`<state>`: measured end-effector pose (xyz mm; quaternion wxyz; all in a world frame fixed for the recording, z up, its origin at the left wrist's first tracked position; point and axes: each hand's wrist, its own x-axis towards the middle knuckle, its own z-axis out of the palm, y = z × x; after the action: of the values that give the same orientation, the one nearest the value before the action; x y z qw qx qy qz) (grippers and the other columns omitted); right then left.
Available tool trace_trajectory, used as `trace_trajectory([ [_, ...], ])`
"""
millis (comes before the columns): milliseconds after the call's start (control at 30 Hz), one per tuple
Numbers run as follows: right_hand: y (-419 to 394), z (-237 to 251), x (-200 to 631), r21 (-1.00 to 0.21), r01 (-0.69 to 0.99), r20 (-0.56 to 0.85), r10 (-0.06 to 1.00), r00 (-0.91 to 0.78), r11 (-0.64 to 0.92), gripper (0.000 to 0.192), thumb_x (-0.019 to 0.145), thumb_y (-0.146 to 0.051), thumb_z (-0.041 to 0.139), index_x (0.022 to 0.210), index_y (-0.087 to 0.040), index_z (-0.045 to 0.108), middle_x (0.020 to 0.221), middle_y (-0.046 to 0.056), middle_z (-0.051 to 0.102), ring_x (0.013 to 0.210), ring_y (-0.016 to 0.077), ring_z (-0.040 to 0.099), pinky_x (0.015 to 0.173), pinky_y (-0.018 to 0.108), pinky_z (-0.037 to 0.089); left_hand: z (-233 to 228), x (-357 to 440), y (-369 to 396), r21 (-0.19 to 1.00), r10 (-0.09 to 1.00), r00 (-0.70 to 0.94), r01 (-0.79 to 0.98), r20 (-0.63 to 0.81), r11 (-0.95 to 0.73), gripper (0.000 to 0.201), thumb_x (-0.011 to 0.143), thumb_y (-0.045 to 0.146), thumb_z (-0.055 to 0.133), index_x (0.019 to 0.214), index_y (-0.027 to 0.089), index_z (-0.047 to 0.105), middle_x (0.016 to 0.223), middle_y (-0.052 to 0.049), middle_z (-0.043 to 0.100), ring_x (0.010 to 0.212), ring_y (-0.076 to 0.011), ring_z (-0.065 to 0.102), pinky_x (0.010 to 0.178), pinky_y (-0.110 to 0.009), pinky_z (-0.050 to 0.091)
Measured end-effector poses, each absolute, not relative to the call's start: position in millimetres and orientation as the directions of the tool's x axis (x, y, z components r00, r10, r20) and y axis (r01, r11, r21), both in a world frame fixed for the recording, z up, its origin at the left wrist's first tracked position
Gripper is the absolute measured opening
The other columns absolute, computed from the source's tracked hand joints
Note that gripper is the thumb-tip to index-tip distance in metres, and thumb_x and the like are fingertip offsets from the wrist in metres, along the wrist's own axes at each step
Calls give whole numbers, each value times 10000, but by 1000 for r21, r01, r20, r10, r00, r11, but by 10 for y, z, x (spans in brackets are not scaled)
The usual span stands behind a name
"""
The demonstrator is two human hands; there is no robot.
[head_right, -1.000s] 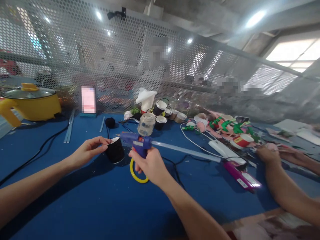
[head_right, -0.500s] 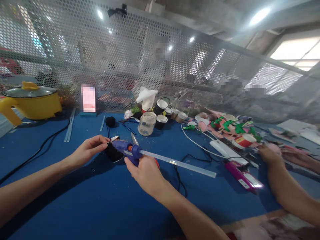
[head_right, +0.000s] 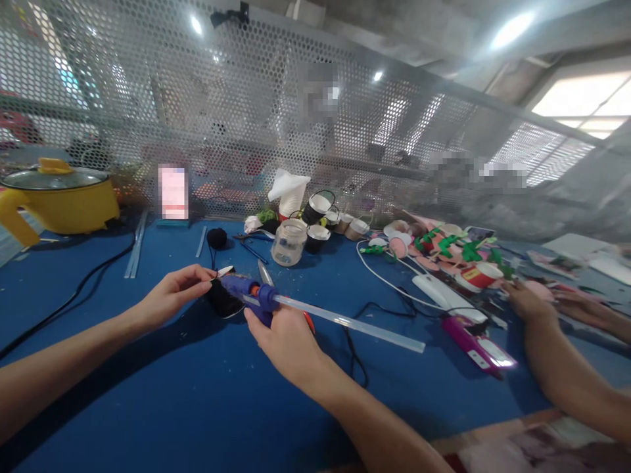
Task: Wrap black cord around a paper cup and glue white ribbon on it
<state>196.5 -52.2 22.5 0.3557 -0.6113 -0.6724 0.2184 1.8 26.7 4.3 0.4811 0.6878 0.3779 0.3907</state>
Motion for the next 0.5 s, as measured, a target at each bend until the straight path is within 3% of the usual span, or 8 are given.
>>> trace_trajectory([
  [300,-530,222,1979,-705,687,225,974,-18,175,209,755,-364,492,736,-179,586,397,-19,499,347,151,503,370,245,396,46,20,262,960,898,402,131,177,-247,166,707,329,571,690,169,528,909,-44,591,925,-191,524,897,-367,334],
  [500,-521,246,1997,-743,657,194,980,33,125,234,758,-383,489,696,-184,595,363,-24,481,316,140,479,343,238,382,58,20,266,966,875,449,87,180,-243,168,720,321,574,717,157,536,984,-82,610,1036,-217,513,943,-390,310],
])
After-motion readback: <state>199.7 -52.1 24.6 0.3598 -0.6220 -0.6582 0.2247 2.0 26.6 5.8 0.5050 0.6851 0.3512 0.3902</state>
